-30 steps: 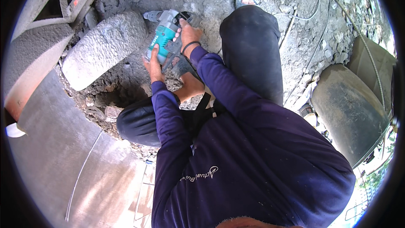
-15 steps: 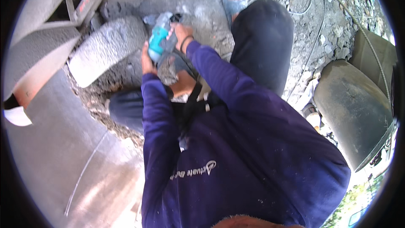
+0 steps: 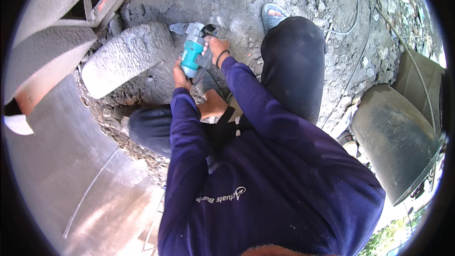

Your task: The person sits on the ground and uses a handheld angle grinder to smooth the surface of a large stone. They adjust the tool and continue grinding the stone's surface.

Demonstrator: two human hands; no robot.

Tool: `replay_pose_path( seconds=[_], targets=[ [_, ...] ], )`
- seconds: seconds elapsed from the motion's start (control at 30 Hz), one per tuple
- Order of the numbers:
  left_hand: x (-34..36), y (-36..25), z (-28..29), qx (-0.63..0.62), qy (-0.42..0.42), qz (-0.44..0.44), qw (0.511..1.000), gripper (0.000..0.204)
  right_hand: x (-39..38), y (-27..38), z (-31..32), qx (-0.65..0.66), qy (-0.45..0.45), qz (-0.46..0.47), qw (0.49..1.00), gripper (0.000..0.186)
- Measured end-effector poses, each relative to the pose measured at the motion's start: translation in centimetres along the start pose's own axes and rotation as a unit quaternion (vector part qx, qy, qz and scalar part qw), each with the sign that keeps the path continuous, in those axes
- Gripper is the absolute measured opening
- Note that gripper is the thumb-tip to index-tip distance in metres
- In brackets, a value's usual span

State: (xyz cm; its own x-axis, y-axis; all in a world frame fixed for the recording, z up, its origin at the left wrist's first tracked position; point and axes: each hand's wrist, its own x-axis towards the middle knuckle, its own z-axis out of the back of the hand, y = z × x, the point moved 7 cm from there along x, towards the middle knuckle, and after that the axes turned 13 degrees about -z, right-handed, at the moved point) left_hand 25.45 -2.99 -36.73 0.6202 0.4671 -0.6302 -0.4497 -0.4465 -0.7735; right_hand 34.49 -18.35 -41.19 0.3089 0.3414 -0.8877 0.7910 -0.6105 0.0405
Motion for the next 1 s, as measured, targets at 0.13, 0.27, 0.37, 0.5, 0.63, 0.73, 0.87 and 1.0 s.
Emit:
replay_pose_path(
  seconds=[0.13,0.27,0.37,0.5,0.63,0.73,0.87,1.0],
  targets=[
    [-2.5,-0.7,-0.2,0.016,0.012,-0.005,1.0,0.053,-0.8,-0.8,1.1,0.048,0.04,-0.016,0.998,0.013],
    [0.9,2.2,2.7,0.011,-0.01,0.007,1.0,0.055,-1.5,-0.3,0.6,0.009,-0.027,-0.007,1.0,0.01],
    [0.4,3.4,1.5,0.02,-0.091,-0.009,0.996,0.055,-1.2,1.2,1.8,-0.022,-0.071,0.006,0.997,0.01],
    [1.2,3.7,1.3,-0.028,-0.185,0.025,0.982,0.067,-1.3,3.5,0.5,-0.048,-0.068,0.009,0.997,0.009],
    [3.4,0.4,-2.5,-0.078,-0.24,-0.049,0.966,0.072,1.8,7.0,-1.3,-0.121,-0.053,-0.006,0.991,0.013],
    [4.1,-4.0,-5.7,-0.037,-0.285,-0.042,0.957,0.064,4.8,10.9,-4.3,-0.191,-0.02,-0.027,0.981,0.027],
    [7.0,-7.2,-7.2,-0.037,-0.28,-0.018,0.959,0.064,5.4,14.8,-11.5,-0.227,-0.008,-0.049,0.973,0.028],
    [6.3,-5.8,-7.6,-0.036,-0.176,0.027,0.983,0.066,6.3,15.5,-10.4,-0.331,0.029,0.056,0.941,0.027]
  ],
)
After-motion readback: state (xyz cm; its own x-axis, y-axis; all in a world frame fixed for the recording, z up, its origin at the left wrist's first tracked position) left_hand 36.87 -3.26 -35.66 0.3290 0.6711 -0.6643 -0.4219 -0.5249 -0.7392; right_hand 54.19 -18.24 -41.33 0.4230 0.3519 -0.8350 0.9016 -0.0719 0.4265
